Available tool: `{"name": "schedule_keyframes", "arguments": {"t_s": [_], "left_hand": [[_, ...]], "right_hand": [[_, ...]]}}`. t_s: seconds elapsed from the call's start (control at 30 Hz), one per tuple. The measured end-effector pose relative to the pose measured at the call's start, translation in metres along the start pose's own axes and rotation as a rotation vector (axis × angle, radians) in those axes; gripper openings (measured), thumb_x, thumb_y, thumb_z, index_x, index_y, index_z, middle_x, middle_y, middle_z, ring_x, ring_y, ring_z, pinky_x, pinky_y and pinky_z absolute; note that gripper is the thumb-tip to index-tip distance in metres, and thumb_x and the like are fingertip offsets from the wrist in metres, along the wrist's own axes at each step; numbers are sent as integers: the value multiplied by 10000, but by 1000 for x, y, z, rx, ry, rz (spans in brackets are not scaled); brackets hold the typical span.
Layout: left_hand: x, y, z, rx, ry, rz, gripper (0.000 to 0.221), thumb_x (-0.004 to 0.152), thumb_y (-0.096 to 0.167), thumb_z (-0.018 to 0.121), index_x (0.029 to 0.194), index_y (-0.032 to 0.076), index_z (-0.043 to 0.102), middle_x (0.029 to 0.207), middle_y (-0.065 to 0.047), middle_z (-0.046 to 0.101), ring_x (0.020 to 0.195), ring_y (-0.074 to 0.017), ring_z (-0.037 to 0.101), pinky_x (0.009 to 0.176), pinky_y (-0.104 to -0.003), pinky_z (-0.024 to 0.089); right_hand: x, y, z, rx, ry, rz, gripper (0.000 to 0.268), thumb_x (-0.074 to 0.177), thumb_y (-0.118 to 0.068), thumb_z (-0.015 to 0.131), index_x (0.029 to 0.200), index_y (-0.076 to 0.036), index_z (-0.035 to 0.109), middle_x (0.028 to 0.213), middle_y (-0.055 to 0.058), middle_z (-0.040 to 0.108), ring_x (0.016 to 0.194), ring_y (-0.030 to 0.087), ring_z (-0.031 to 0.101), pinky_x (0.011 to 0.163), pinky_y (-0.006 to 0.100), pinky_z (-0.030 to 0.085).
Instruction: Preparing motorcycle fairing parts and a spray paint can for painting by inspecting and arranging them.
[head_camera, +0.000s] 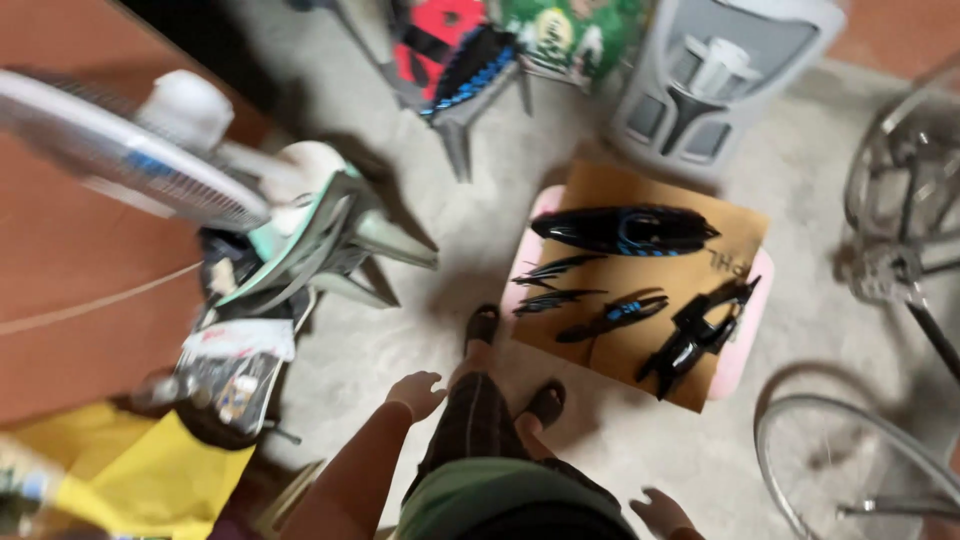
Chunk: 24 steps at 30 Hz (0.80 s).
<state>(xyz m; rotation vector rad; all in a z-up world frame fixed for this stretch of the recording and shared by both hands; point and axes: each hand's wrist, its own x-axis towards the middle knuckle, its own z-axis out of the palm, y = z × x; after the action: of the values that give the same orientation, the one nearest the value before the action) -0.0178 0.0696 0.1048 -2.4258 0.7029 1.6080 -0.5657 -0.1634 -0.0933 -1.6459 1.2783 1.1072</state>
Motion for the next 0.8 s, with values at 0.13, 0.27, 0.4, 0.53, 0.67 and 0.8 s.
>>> {"name": "schedule_keyframes", "arguments": {"t_s": [0.13,0.27,0.4,0.53,0.67,0.8], "left_hand": [[-40,-28,14,-108,10,-74,587,1023,463,430,1557,217,432,1600,-7,442,1430,-247,464,1139,-425,442],[-10,-86,54,-256,54,-163,613,974,518,493,1520,238,496,1568,-8,501,1403,-254,515,1146,-387,438],[-54,-96,41,-517,113,-265,634,963,509,526,1522,212,508,1511,-69,574,1357,-292,570,1135,-380,451],[-62,-106,49,-590,144,-307,650,905,507,523,1505,257,530,1469,-36,614,1328,-266,591,1117,-358,450],[-59,-123,69,-646,180,-266,657,905,523,523,1505,257,533,1517,-17,573,1383,-267,545,1158,-351,408],[-50,-147,95,-711,156,-214,696,943,523,525,1543,173,481,1561,-48,528,1401,-266,538,1159,-360,430]], "right_hand": [[31,34,-46,-153,24,10,811,868,-701,668,1507,-218,540,1643,-29,432,1529,156,401,1286,302,277],[47,11,-103,-383,145,-121,523,994,-553,417,1464,-366,549,1660,16,376,1541,196,370,1280,359,297],[5,-55,-135,124,321,-173,743,920,-533,554,1495,-63,559,1596,94,498,1484,269,436,1239,400,279],[63,-62,-121,-688,495,-565,444,975,-420,440,1392,-460,588,1565,12,497,1467,185,472,1237,322,385],[11,-130,-120,-51,198,-268,720,896,-535,581,1479,-113,592,1595,66,506,1470,268,466,1232,393,303],[-8,-167,-121,-346,90,-305,724,906,-559,505,1515,-167,526,1635,35,430,1520,192,394,1252,305,274]]}}
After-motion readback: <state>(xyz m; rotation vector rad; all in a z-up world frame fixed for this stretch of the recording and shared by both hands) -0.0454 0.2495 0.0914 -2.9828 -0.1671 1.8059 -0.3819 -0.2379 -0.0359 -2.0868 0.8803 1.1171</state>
